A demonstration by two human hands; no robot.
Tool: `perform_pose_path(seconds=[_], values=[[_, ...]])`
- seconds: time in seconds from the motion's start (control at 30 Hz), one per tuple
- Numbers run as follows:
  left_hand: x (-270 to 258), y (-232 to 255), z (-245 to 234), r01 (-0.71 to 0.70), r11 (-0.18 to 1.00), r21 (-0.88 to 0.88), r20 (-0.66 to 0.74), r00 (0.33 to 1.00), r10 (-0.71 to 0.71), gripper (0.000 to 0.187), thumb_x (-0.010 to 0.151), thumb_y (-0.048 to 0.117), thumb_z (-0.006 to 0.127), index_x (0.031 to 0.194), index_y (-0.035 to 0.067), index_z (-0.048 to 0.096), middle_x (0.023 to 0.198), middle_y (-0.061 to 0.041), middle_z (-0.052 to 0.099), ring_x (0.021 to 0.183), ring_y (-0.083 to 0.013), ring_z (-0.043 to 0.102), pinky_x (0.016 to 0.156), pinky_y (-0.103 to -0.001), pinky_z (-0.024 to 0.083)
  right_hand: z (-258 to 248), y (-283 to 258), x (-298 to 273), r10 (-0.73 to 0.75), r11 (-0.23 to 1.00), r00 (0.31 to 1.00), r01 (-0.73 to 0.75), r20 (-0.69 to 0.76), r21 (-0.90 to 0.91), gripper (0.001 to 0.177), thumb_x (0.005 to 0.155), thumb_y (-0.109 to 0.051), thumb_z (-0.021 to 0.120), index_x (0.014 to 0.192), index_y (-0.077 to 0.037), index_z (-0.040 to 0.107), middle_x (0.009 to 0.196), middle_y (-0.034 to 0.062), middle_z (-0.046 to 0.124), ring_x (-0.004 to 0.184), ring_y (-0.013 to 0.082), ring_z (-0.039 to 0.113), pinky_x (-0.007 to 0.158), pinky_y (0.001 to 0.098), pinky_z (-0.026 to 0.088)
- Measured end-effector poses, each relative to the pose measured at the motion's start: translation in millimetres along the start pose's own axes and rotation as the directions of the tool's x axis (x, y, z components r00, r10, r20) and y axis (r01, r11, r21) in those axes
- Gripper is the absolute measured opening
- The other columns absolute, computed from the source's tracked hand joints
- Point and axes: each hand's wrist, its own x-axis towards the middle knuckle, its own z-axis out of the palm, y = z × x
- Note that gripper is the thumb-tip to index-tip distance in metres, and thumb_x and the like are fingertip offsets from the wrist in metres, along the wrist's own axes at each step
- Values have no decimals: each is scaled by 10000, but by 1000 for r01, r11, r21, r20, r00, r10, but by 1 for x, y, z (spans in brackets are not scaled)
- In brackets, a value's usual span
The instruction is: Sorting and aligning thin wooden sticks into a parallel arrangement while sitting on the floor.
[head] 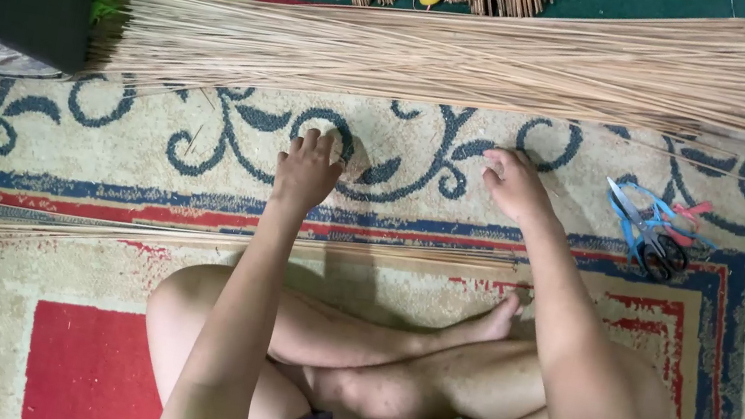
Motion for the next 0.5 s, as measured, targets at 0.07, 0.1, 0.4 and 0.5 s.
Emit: perform_pose_path(seconds=[0.07,0.1,0.4,0.5], values=[[22,9,-5,-34,999,11,-11,999,34,502,1032,394,603,1444,119,525,1460,-129,484,1352,-331,519,1027,-537,507,8,13,35,1,995,1000,-3,-18,-99,458,983,-329,559,1430,-228,553,1435,131,540,1318,358,537,1065,510,480],[31,15,-5,-67,998,21,-11,998,67,516,1035,371,614,1465,104,513,1485,-128,465,1356,-321,514,1029,-510,508,13,22,50,8,980,1000,-14,-28,-196,504,961,-349,561,1462,-310,514,1515,42,458,1332,319,516,1057,524,485],[93,3,27,-104,990,97,-64,992,111,635,973,349,628,1548,153,440,1571,-62,392,1295,-301,503,1034,-488,506,21,24,90,-152,885,976,63,-158,-462,685,905,-343,651,1536,-230,409,1478,86,363,1284,356,395,997,545,445],[106,-11,56,-152,973,173,-226,955,190,552,925,355,639,1431,147,566,1437,-37,496,1168,-260,547,908,-429,525,23,29,95,-156,907,967,60,-199,-418,678,870,-380,643,1499,-237,432,1454,69,369,1246,347,408,924,536,432]])
